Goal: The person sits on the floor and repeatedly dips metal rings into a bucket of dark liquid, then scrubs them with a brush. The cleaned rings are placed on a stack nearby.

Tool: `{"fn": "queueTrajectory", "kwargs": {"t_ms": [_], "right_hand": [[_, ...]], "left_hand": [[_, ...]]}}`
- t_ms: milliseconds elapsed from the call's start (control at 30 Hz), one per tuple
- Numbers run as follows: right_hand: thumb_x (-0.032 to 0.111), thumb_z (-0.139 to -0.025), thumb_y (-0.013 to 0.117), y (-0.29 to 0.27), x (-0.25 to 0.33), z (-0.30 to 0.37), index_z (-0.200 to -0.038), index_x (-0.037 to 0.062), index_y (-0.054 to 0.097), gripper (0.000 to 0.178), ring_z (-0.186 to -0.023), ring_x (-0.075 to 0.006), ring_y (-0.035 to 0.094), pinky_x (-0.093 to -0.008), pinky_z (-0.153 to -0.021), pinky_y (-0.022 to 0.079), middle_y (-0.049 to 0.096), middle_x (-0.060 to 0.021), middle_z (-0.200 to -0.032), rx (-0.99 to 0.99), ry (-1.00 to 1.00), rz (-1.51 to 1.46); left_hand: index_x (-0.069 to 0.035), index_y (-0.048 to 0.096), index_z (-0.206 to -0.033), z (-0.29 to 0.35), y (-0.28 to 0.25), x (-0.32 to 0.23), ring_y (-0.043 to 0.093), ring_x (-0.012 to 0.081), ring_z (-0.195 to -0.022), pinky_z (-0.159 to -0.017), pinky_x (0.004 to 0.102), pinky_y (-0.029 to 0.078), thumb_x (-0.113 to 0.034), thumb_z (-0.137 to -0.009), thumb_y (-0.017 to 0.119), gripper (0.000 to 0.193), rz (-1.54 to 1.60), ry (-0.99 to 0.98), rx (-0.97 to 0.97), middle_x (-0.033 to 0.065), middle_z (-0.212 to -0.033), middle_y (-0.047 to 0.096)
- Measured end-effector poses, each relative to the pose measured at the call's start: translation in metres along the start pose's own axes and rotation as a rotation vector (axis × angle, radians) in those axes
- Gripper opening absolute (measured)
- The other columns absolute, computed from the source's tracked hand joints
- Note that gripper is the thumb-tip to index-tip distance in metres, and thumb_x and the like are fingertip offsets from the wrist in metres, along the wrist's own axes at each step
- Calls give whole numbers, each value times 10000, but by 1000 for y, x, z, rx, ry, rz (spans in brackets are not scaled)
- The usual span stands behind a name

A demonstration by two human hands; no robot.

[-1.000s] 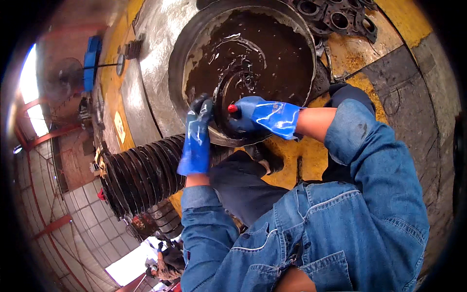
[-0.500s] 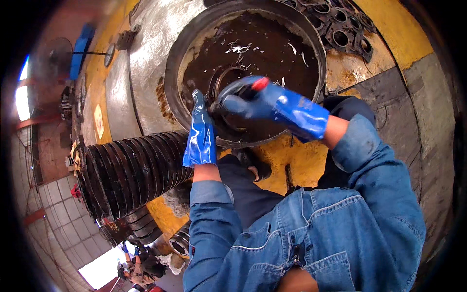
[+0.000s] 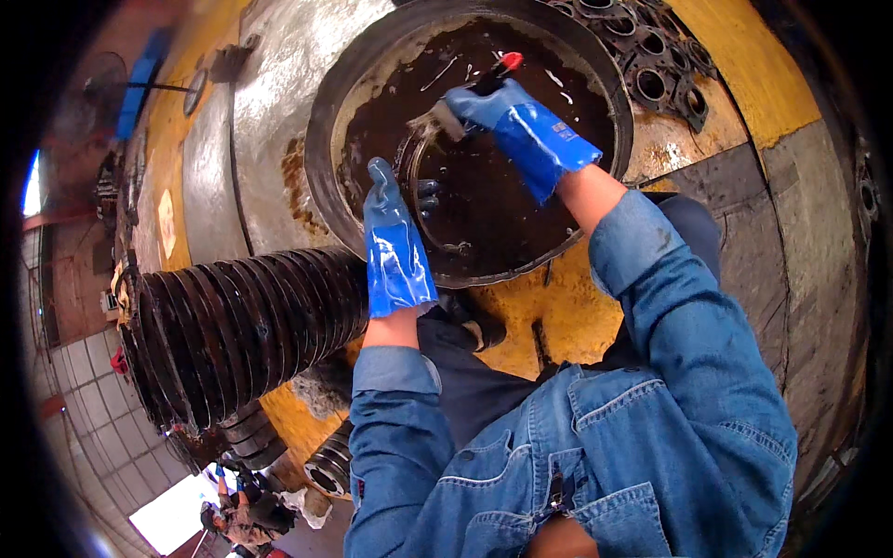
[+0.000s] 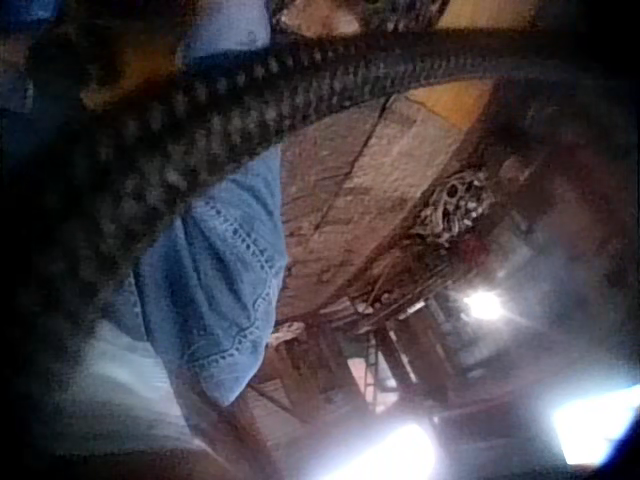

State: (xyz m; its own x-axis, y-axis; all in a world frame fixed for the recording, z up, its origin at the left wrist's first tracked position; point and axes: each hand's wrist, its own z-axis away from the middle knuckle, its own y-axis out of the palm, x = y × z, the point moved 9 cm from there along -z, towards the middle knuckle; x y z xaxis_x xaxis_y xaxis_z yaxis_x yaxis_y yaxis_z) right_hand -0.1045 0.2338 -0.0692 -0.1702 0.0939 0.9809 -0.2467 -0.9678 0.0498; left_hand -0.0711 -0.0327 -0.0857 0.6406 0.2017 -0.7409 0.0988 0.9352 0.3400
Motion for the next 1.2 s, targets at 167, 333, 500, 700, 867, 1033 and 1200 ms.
{"fn": "queueTrajectory", "kwargs": {"t_ms": [167, 333, 500, 700, 867, 1033, 1200], "right_hand": [[432, -951, 656, -43, -19, 37, -1104, -19, 728, 481, -878, -181, 639, -344, -873, 488, 725, -83, -979, -240, 215, 21], [420, -910, 681, -64, -74, 21, -1141, -39, 707, 514, -857, -234, 668, -408, -824, 522, 739, -167, -969, -380, 385, 369], [406, -863, 691, -53, -56, 20, -1010, 2, 747, 434, -877, -321, 733, -425, -841, 544, 756, -185, -916, -310, 193, 393], [287, -902, 692, -11, 15, 23, -902, 15, 735, 276, -779, -159, 684, -327, -778, 543, 742, -68, -834, -424, 10, 141], [261, -912, 717, 70, 33, 79, -979, 58, 745, 215, -831, -182, 716, -353, -768, 576, 745, -85, -912, -46, -321, 82], [153, -960, 681, 103, 54, 157, -1092, 58, 728, 170, -860, -222, 739, -329, -799, 585, 752, -137, -975, 190, -746, 352], [107, -848, 732, 105, 13, 177, -1097, 100, 737, 249, -828, -275, 732, -341, -732, 565, 744, -113, -950, 396, -760, 452]], "left_hand": [[-38, 638, -1245, 2, -1, -2, 681, 321, -803, -771, 440, 572, -589, -996, 569, 608, 2, 13, -8, 166, -960, 720], [-43, 640, -1231, 5, -2, -1, 676, 314, -795, -759, 437, 568, -589, -994, 575, 599, 16, 16, -12, 159, -950, 716], [-47, 643, -1217, 6, -4, -12, 671, 307, -786, -748, 434, 564, -589, -991, 580, 591, 49, 54, -16, 153, -940, 712], [-52, 646, -1200, 5, 2, -28, 664, 299, -776, -734, 430, 559, -589, -988, 587, 581, 86, 110, -37, 146, -928, 708], [-56, 648, -1186, 9, -6, -38, 659, 292, -768, -723, 427, 555, -589, -985, 593, 572, 113, 155, -82, 139, -918, 705], [-61, 650, -1172, 7, -10, -40, 654, 285, -760, -711, 424, 551, -589, -982, 599, 564, 138, 163, -78, 133, -907, 701], [-65, 653, -1158, 9, 0, -44, 648, 278, -751, -700, 421, 547, -590, -980, 604, 556, 123, 155, -47, 127, -897, 697]]}}
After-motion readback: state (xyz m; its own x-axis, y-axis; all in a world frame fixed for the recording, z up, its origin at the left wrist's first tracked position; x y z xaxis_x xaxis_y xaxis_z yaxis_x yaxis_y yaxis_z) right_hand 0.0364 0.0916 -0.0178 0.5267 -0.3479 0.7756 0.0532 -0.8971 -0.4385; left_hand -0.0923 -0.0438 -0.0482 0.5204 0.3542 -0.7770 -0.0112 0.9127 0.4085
